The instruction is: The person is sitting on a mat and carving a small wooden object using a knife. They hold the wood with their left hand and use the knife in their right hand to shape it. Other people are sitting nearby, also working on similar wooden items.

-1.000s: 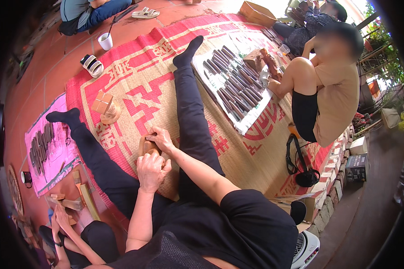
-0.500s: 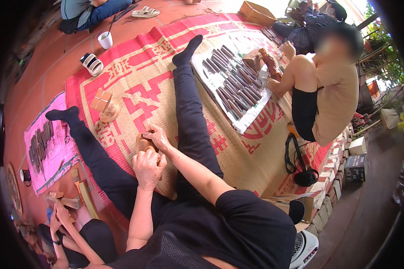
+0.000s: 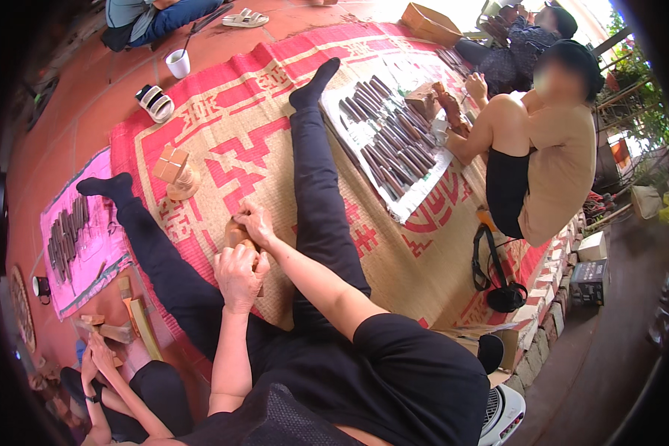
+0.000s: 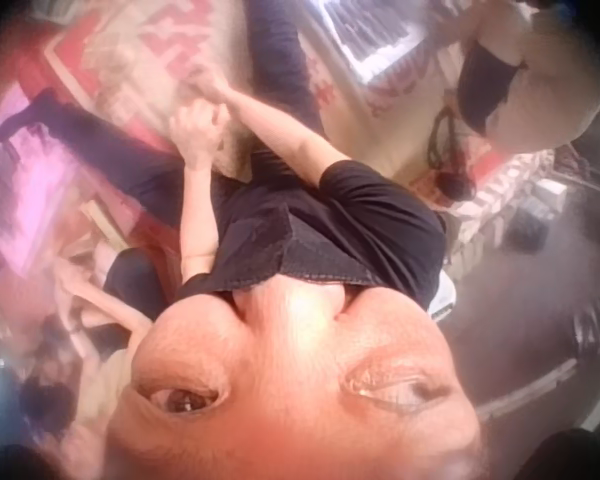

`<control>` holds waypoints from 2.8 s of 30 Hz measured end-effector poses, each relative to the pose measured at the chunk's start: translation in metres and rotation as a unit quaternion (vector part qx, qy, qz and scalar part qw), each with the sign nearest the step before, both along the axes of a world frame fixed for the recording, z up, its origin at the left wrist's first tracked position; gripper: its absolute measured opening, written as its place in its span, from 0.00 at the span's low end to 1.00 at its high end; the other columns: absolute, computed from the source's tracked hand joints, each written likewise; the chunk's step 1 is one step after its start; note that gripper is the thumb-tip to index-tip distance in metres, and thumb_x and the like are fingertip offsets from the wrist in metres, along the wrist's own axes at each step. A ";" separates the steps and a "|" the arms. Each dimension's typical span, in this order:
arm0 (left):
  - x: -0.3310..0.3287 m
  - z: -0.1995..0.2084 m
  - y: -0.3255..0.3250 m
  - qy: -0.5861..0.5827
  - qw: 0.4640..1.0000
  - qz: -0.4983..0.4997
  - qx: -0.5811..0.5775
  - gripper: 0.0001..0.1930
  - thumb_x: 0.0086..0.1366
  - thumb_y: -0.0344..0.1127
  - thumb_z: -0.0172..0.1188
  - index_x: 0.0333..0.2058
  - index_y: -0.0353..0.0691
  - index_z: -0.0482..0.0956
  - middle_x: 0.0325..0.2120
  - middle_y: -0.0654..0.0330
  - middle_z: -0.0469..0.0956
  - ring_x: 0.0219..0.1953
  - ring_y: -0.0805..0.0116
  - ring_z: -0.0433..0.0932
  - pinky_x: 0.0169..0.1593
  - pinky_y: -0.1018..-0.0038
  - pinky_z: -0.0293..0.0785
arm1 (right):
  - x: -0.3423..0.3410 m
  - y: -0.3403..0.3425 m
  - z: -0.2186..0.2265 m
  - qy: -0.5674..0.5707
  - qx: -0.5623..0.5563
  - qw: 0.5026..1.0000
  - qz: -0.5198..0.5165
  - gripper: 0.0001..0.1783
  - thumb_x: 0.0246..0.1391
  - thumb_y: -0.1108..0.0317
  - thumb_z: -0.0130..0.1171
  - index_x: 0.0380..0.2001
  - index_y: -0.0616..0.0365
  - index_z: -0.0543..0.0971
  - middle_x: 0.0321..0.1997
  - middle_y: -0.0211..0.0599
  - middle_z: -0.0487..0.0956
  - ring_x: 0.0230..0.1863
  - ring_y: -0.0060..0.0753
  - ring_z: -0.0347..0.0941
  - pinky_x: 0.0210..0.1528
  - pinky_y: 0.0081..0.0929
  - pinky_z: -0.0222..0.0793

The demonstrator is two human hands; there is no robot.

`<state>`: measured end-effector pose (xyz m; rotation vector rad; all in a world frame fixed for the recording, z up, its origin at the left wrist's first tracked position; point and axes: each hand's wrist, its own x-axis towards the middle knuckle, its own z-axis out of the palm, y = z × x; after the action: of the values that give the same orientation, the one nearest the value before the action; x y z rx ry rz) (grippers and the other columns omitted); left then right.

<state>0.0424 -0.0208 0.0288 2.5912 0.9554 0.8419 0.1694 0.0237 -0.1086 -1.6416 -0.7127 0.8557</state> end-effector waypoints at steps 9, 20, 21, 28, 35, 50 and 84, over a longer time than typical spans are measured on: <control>0.001 -0.001 0.001 0.007 1.000 0.006 -0.004 0.11 0.55 0.40 0.62 0.19 0.45 0.73 0.21 0.63 0.71 0.28 0.62 0.70 0.37 0.64 0.64 | -0.004 -0.001 -0.002 -0.006 0.011 0.999 0.046 0.08 0.47 0.66 0.66 0.29 0.57 0.81 0.29 0.40 0.82 0.33 0.35 0.79 0.39 0.30 0.72; 0.003 -0.003 -0.001 0.014 1.000 -0.005 0.005 0.12 0.54 0.41 0.64 0.18 0.45 0.71 0.21 0.64 0.71 0.28 0.62 0.70 0.37 0.64 0.63 | -0.003 0.002 0.004 -0.052 -0.011 0.997 0.054 0.12 0.46 0.62 0.67 0.31 0.57 0.82 0.29 0.43 0.83 0.36 0.40 0.79 0.41 0.35 0.72; 0.004 -0.003 0.001 0.017 1.000 -0.004 0.010 0.12 0.54 0.41 0.63 0.18 0.45 0.71 0.21 0.64 0.71 0.28 0.62 0.70 0.37 0.65 0.63 | -0.004 0.000 0.006 -0.039 -0.014 0.998 0.049 0.12 0.47 0.62 0.66 0.32 0.58 0.81 0.29 0.43 0.83 0.36 0.40 0.80 0.41 0.35 0.72; 0.004 0.000 0.003 -0.002 1.000 -0.013 0.007 0.13 0.54 0.41 0.64 0.17 0.46 0.71 0.20 0.64 0.70 0.27 0.63 0.70 0.35 0.65 0.63 | 0.017 0.017 0.004 -0.079 -0.099 0.991 -0.042 0.09 0.50 0.65 0.64 0.32 0.58 0.81 0.33 0.39 0.84 0.38 0.33 0.80 0.42 0.31 0.72; 0.003 0.000 0.003 -0.003 1.000 -0.008 -0.013 0.12 0.55 0.39 0.62 0.19 0.44 0.72 0.21 0.63 0.71 0.28 0.62 0.70 0.37 0.65 0.64 | 0.004 -0.010 -0.002 0.038 0.021 0.995 0.091 0.10 0.52 0.63 0.65 0.34 0.58 0.80 0.35 0.37 0.82 0.38 0.30 0.77 0.42 0.28 0.71; -0.004 0.004 0.007 -0.021 0.999 -0.030 -0.010 0.10 0.55 0.38 0.61 0.19 0.43 0.73 0.21 0.61 0.70 0.28 0.61 0.70 0.36 0.64 0.65 | 0.013 0.017 -0.016 -0.062 -0.070 0.992 -0.089 0.09 0.45 0.65 0.67 0.30 0.57 0.82 0.27 0.43 0.82 0.31 0.35 0.79 0.36 0.32 0.72; -0.006 -0.001 0.014 -0.016 1.000 0.017 -0.021 0.10 0.56 0.38 0.62 0.20 0.42 0.74 0.21 0.61 0.71 0.28 0.60 0.70 0.36 0.63 0.65 | -0.001 -0.004 0.000 0.102 0.002 0.993 0.051 0.09 0.50 0.67 0.67 0.29 0.61 0.80 0.27 0.33 0.80 0.32 0.22 0.73 0.37 0.26 0.69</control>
<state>0.0364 -0.0064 0.0281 2.5265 0.9990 0.8599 0.1684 0.0193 -0.1083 -1.4972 -0.6578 1.0773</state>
